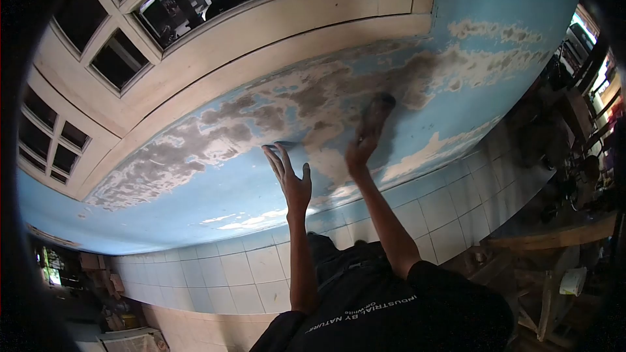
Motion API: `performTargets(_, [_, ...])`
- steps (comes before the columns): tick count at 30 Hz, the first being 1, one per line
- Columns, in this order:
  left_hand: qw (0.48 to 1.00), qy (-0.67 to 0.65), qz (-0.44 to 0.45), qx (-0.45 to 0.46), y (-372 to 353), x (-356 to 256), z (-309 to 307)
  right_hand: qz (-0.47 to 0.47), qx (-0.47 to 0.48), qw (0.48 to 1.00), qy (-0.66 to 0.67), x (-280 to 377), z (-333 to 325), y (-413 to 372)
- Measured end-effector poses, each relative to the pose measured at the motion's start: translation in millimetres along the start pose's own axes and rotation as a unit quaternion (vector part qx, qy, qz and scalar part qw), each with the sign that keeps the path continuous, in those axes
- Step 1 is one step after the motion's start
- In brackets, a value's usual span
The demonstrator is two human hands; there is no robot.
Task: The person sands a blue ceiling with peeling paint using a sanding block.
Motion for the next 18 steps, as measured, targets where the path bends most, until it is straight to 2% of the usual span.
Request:
performTargets(1, [1.000, 0.001, -0.004, -0.002, -0.1, -1.7, -0.3, -0.074, -0.041, 0.996, -0.036, 29.0, -3.2, 0.5])
performTargets(2, [1.000, 0.003, -0.006, -0.003, -0.5, -2.7, -0.6, -0.073, -0.041, 0.996, -0.035, 42.4, -2.4, -0.9])
performTargets(4, [1.000, 0.006, -0.004, -0.007, -0.7, -2.2, 0.6, -0.202, 0.092, 0.975, -0.010, 96.2, 22.0, 1.6])
performTargets(7, [1.000, 0.010, -0.007, -0.002, -0.7, -0.2, 0.8, -0.248, 0.142, 0.957, -0.050, 94.0, 25.9, 6.8])
performTargets(8, [1.000, 0.013, -0.013, 0.006, -1.1, 2.7, 0.4, -0.249, 0.116, 0.962, 0.007, 93.9, 12.0, 17.7])
performTargets(9, [1.000, 0.014, -0.015, 0.003, -0.7, 4.2, -2.6, -0.248, 0.118, 0.961, 0.011, 89.8, 12.5, 19.6])
performTargets(11, [1.000, 0.011, -0.006, 0.019, -1.2, 3.4, -2.2, -0.181, 0.061, 0.979, -0.074, 69.2, 2.7, 26.1])
performTargets(12, [1.000, 0.012, -0.009, 0.016, -1.2, 4.2, -3.2, -0.160, 0.007, 0.986, -0.042, 70.6, 3.9, 22.3])
performTargets(15, [1.000, 0.022, -0.002, 0.013, -1.1, 1.6, -3.7, -0.176, 0.031, 0.984, 0.019, 101.5, 21.4, 9.7])
performTargets(16, [1.000, 0.020, -0.001, 0.012, -1.4, 1.0, -3.4, -0.207, 0.093, 0.974, -0.022, 101.8, 36.1, 2.9])
performTargets(18, [1.000, 0.019, 0.004, 0.011, -1.2, 0.4, -4.1, -0.242, 0.111, 0.963, -0.029, 93.6, 29.0, 11.3])
Point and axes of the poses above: each hand's wrist, its own y-axis towards the middle knuckle, its own z-axis out of the palm, x = y × z, the point moved 10 cm from there along y, towards the middle knuckle, and after that the axes turned 11 degrees about -z, right-handed, at the moved point
